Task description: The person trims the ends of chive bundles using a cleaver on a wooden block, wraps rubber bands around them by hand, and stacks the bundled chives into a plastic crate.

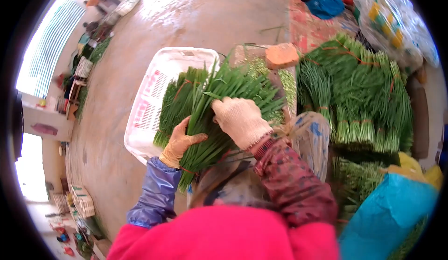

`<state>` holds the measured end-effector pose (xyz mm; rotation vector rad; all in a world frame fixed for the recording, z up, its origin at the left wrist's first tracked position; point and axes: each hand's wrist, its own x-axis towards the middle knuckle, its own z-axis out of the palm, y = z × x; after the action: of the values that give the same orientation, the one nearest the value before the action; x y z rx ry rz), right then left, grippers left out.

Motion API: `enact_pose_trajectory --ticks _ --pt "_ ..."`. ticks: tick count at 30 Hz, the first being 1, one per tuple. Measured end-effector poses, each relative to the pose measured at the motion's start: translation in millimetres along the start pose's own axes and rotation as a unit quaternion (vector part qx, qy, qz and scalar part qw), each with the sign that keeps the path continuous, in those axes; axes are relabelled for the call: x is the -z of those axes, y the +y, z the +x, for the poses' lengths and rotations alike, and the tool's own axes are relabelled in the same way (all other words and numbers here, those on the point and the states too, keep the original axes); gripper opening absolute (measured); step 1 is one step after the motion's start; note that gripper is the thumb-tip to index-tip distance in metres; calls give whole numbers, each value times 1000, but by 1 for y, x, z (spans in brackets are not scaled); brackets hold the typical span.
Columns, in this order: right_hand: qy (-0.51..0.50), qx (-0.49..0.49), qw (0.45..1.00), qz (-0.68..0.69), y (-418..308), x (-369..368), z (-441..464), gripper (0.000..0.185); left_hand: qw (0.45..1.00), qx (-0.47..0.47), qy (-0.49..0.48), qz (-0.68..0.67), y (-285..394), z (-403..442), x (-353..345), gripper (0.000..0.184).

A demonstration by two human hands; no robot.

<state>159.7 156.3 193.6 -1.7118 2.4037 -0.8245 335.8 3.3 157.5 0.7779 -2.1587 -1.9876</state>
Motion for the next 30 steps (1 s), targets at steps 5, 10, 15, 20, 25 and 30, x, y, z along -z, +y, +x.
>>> enact_pose_trajectory --ticks 5,10,15,20,25,30 --pt "213 -201 793 534 18 9 9 17 999 29 28 -23 -1 2 0 61" --pt "96 -260 743 609 32 67 -38 15 991 55 62 -108 -7 7 15 58" --pt "-219 -140 913 314 38 19 -103 18 983 60 80 -153 -26 15 31 48" --pt "-261 -14 948 179 1 21 -103 20 989 55 101 -94 -26 17 31 46" --pt "-42 142 983 113 -39 10 -53 32 989 -4 123 -78 -33 18 26 38" --pt "-239 -54 969 3 -20 -55 -40 42 967 -5 204 -151 -46 17 28 32"
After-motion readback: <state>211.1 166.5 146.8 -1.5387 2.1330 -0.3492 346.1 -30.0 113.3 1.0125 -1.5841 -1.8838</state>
